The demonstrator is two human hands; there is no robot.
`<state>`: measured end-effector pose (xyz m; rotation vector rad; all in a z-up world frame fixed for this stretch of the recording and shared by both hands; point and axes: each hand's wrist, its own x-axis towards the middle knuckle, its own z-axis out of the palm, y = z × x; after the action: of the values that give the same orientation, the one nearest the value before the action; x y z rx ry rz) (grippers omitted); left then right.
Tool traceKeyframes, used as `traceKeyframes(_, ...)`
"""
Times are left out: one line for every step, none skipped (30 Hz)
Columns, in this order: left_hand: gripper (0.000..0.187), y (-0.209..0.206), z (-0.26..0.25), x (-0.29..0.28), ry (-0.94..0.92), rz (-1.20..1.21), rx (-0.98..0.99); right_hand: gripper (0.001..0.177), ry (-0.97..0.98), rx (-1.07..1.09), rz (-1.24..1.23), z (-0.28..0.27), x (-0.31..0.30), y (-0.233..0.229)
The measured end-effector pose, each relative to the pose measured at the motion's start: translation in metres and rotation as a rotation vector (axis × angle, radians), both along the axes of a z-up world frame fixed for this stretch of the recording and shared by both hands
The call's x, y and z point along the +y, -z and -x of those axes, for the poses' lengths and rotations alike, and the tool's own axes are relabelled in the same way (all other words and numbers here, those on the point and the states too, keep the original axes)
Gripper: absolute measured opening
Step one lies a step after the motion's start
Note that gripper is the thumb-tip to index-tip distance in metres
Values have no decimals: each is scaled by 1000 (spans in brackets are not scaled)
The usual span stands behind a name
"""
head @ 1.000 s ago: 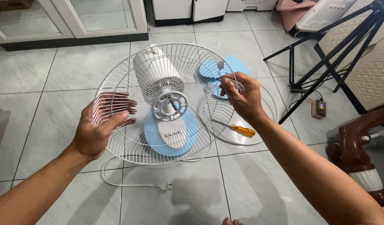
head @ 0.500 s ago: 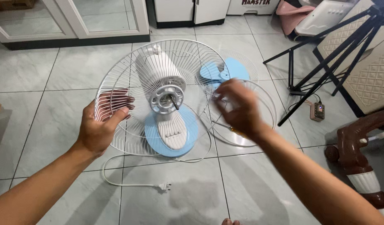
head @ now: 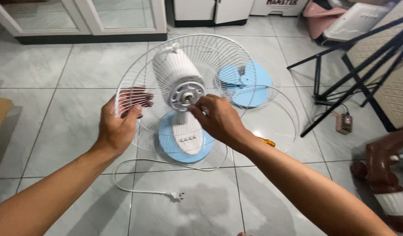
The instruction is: The person reassembles an electric fan by attaching the motor housing, front grille, fan blades, and rear grille. They use a screwdriver to secure the components and tighten the blade nut.
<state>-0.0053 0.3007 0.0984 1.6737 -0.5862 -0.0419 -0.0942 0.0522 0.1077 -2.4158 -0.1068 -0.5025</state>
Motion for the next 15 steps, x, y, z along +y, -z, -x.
traceKeyframes(32,0,-1,-1,-10,0,0,25,21,9,4,-3,1,0)
traceKeyframes(31,-1,-3,-3,-18,-13,-3,25,44,18,11,-5,0,-1)
traceKeyframes(31,-1,-5,-5,-25,-26,-6,26,61,41,-36,-7,-2,-1)
traceKeyframes(30,-2,-8,-7,-32,-39,-10,27,80,64,-83,-10,-4,-3)
traceKeyframes(30,-3,-10,-9,-34,-26,-16,28,99,87,-129,-13,-5,-4)
traceKeyframes(30,-4,-12,-12,-35,-11,-24,28,108,102,-126,-17,-7,-5)
traceKeyframes(31,-5,-14,-15,-36,3,-32,28,117,117,-123,-20,-9,-7)
traceKeyframes(31,-6,-17,-18,-41,-4,-50,28,129,135,-120,-23,-10,-7)
traceKeyframes(30,-7,-20,-20,-47,-11,-68,28,132,135,-129,-26,-10,-7)
traceKeyframes(30,-7,-21,-23,-50,-20,-84,29,136,137,-140,-29,-10,-6)
traceKeyframes(29,-6,-20,-26,-66,-42,-110,29,141,140,-150,-30,-10,-4)
traceKeyframes(28,-4,-19,-27,-79,-66,-134,29,119,128,-157,-31,-9,-1)
traceKeyframes(27,-3,-18,-28,-93,-89,-158,28,97,116,-163,-32,-8,1)
traceKeyframes(27,-3,-17,-29,-97,-83,-158,28,76,103,-170,-33,-8,4)
traceKeyframes(28,-2,-14,-29,-101,-76,-158,28,61,84,-190,-32,-9,6)
